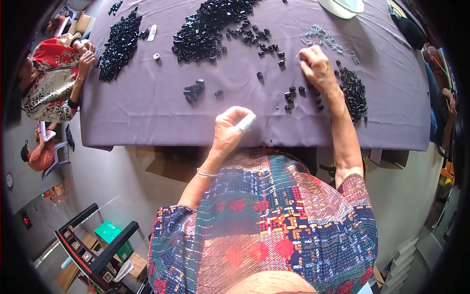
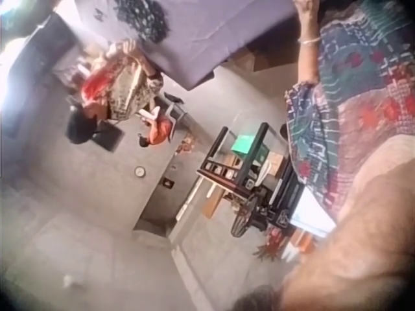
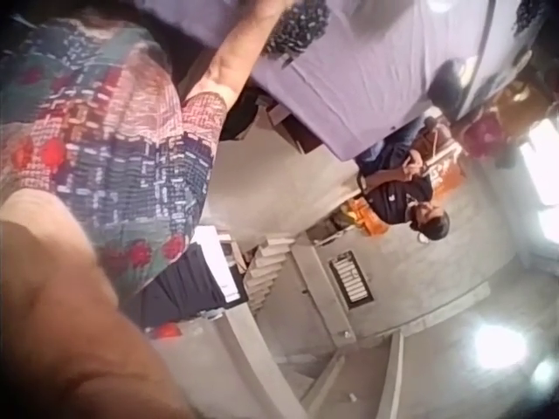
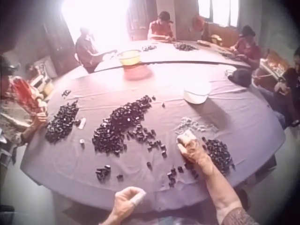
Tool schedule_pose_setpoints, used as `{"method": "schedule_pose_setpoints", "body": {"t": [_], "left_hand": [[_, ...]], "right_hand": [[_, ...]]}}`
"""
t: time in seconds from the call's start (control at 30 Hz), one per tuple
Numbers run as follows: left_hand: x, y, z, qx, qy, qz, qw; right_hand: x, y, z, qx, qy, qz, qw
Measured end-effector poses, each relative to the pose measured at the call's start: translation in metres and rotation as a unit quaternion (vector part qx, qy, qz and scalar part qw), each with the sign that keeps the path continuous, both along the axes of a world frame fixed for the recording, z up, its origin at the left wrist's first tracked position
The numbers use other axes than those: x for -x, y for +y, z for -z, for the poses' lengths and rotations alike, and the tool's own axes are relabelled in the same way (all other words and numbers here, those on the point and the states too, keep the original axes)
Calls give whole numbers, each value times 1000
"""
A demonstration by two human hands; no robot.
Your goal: The person assembles small black plastic components by hand, joining them together at a table.
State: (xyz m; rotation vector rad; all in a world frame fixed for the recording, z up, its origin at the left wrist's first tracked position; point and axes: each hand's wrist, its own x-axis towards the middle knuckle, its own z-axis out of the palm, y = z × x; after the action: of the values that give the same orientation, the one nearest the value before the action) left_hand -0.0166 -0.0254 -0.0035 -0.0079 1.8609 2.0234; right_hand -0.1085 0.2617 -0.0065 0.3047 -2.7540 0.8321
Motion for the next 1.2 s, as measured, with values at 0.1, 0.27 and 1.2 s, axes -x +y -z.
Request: {"method": "schedule_pose_setpoints", "body": {"t": [0.1,0.27,1.2], "left_hand": [[-2,0,-1,18,3,8,1000],[-3,0,1,20,10,7,1000],[-4,-6,0,-82,22,-34,996]], "right_hand": [[-29,-15,-12,60,3,-25,998],[-53,-4,-14,38,83,66,994],[-58,-94,-5,-120,40,20,992]]}}
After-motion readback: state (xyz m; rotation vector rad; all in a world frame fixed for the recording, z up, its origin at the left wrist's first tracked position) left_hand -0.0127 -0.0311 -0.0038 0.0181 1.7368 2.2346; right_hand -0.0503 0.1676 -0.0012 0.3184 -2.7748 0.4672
